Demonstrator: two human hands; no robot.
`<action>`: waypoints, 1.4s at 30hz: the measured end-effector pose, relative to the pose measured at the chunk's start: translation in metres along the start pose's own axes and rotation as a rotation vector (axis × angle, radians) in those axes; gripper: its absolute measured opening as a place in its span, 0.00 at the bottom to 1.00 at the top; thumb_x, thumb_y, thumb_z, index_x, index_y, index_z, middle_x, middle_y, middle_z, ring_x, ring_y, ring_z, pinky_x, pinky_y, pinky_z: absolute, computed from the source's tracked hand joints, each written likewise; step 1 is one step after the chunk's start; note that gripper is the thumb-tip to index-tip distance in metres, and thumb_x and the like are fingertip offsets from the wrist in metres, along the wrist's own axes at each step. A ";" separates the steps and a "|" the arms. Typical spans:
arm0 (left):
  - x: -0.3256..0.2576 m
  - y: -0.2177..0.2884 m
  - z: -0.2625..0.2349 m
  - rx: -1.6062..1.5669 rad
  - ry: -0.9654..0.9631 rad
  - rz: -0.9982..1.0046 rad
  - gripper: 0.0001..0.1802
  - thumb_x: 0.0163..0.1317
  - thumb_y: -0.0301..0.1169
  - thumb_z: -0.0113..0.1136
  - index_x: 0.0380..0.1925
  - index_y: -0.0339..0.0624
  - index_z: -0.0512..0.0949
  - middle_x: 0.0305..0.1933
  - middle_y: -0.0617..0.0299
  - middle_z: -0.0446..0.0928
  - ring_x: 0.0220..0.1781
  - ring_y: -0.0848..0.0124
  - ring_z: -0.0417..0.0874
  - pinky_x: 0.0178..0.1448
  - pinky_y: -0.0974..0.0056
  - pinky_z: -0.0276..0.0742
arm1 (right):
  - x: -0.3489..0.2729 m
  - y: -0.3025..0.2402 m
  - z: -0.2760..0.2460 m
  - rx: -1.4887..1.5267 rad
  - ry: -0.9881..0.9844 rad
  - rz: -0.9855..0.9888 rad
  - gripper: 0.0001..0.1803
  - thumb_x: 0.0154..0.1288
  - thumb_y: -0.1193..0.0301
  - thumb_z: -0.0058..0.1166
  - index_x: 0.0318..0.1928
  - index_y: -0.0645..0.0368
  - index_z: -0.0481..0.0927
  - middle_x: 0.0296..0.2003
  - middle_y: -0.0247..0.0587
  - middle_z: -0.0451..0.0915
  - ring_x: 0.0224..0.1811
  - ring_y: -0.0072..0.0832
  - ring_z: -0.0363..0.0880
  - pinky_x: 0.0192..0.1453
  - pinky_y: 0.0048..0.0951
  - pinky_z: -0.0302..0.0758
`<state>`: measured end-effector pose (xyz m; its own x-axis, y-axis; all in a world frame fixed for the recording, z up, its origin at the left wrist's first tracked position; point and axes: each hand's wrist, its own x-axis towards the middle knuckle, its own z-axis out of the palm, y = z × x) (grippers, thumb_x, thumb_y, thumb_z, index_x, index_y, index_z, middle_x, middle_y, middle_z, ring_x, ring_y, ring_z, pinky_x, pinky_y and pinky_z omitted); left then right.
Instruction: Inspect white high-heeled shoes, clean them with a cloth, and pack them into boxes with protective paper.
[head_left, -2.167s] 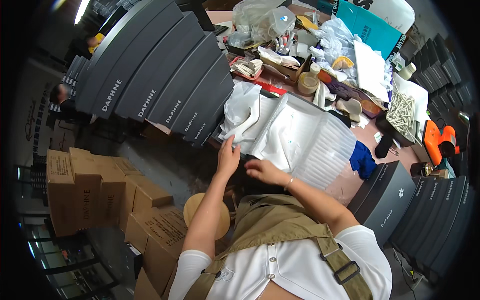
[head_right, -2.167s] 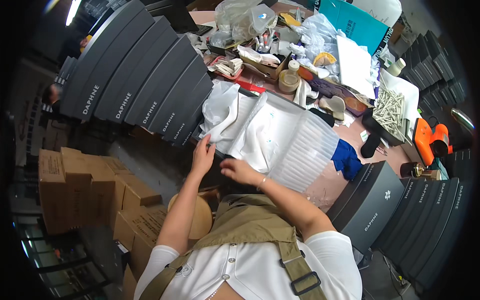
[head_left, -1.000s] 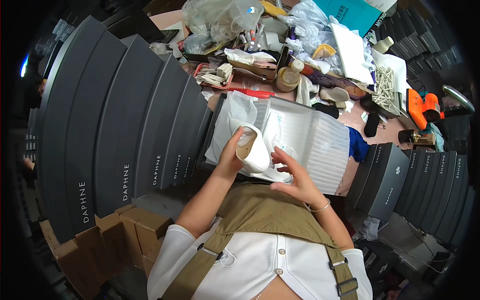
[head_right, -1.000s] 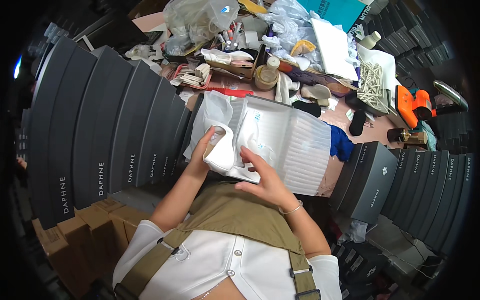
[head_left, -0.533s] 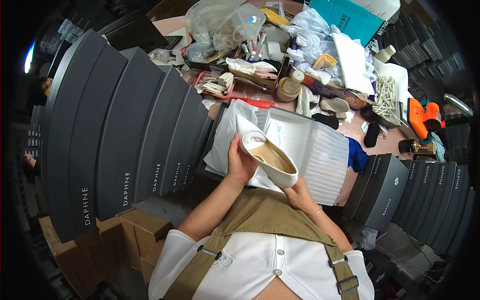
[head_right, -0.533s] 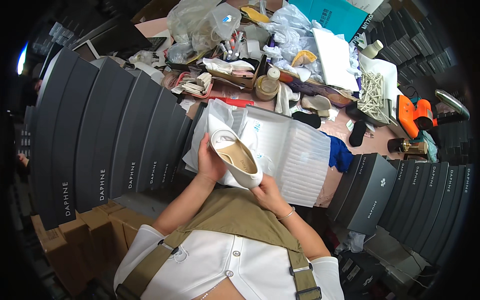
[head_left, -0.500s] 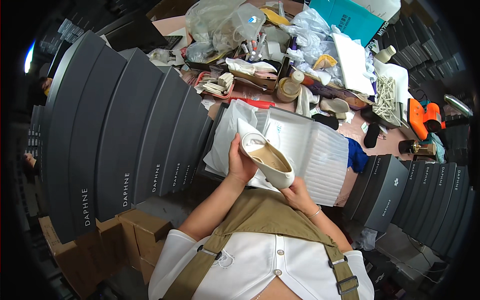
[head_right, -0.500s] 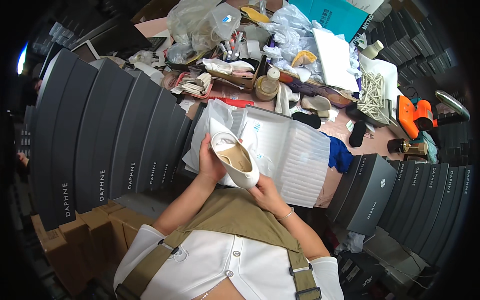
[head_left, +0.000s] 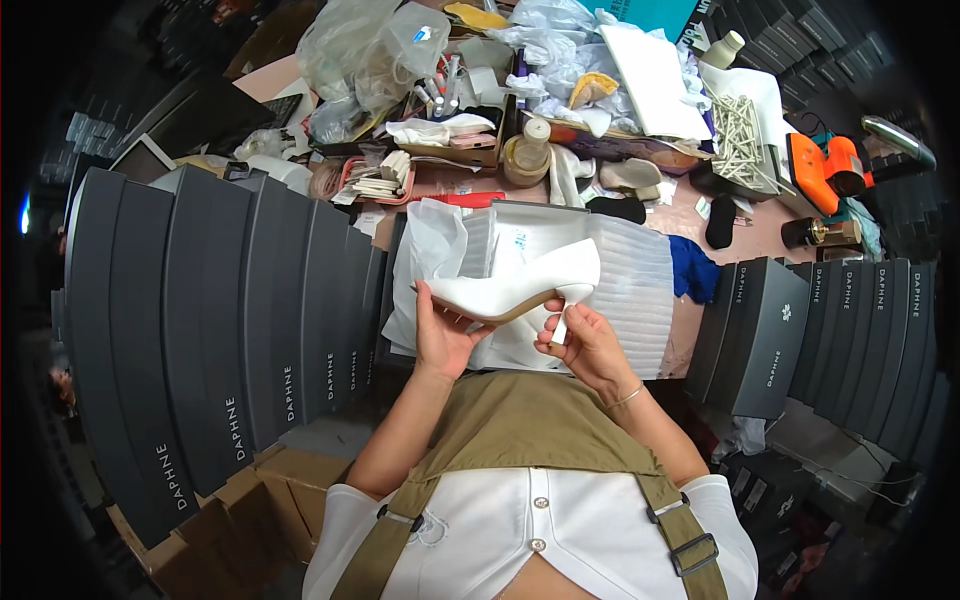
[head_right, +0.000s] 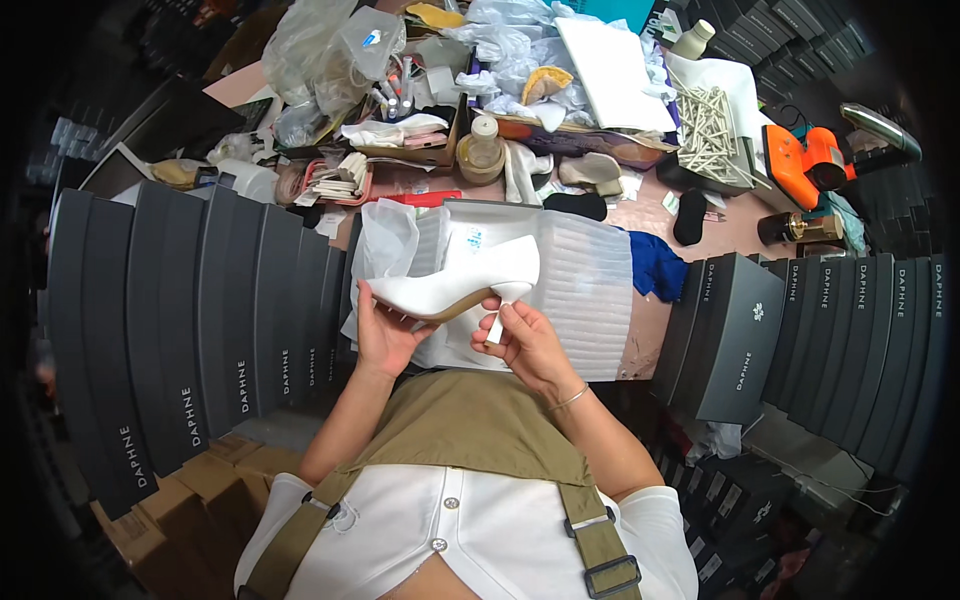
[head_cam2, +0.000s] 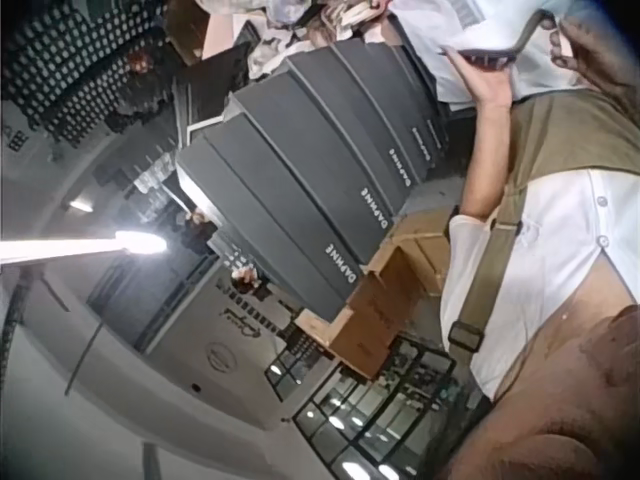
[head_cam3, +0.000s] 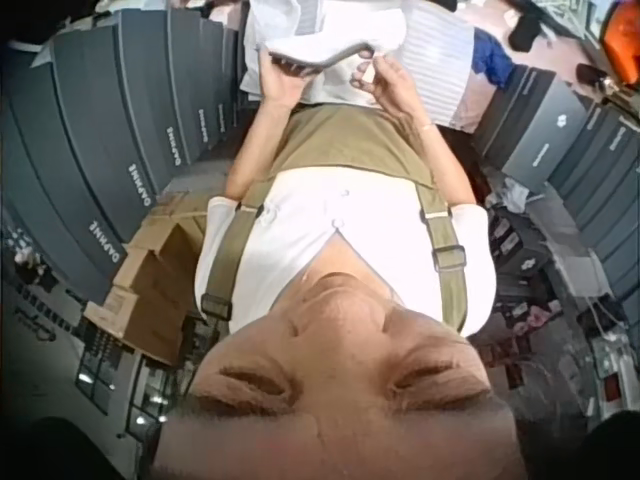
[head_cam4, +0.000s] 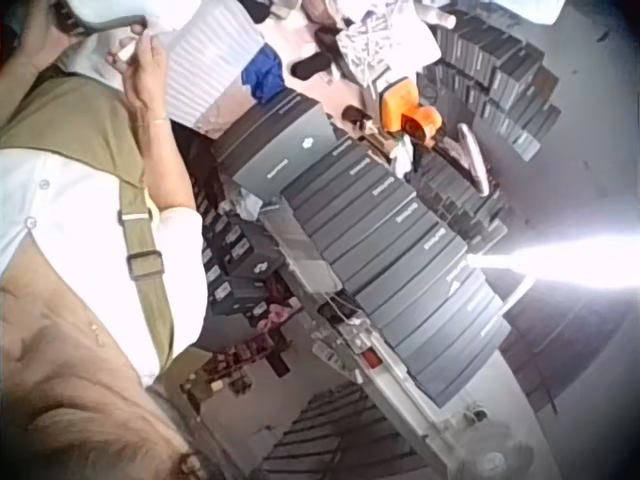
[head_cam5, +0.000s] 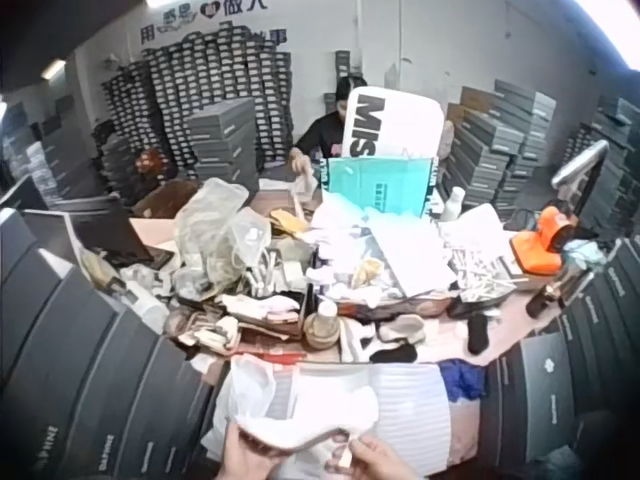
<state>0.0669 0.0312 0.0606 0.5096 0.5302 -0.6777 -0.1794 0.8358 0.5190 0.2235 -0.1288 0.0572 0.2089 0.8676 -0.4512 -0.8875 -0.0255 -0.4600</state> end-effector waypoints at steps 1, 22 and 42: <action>0.000 -0.002 -0.002 0.004 0.008 -0.001 0.49 0.57 0.73 0.44 0.65 0.45 0.57 0.67 0.50 0.58 0.68 0.54 0.62 0.64 0.36 0.61 | 0.000 0.001 -0.001 0.008 0.001 -0.002 0.18 0.73 0.62 0.47 0.53 0.63 0.72 0.37 0.39 0.79 0.40 0.30 0.83 0.51 0.38 0.82; -0.008 -0.003 -0.003 0.136 -0.040 0.223 0.36 0.66 0.65 0.39 0.56 0.45 0.65 0.58 0.56 0.69 0.61 0.62 0.71 0.57 0.47 0.73 | 0.000 0.002 0.000 -0.004 -0.007 -0.027 0.20 0.77 0.62 0.37 0.56 0.65 0.69 0.40 0.47 0.80 0.40 0.36 0.83 0.48 0.39 0.80; -0.006 -0.004 -0.003 -0.132 -0.232 0.079 0.21 0.72 0.46 0.46 0.59 0.48 0.64 0.55 0.59 0.74 0.57 0.67 0.77 0.57 0.58 0.75 | -0.026 0.011 0.019 -1.307 -0.011 -0.718 0.13 0.58 0.80 0.51 0.44 0.64 0.80 0.40 0.43 0.80 0.40 0.33 0.80 0.44 0.34 0.76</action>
<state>0.0619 0.0246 0.0607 0.6660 0.5603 -0.4925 -0.3266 0.8125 0.4828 0.2007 -0.1427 0.0784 0.4228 0.8909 0.1659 0.3887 -0.0129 -0.9213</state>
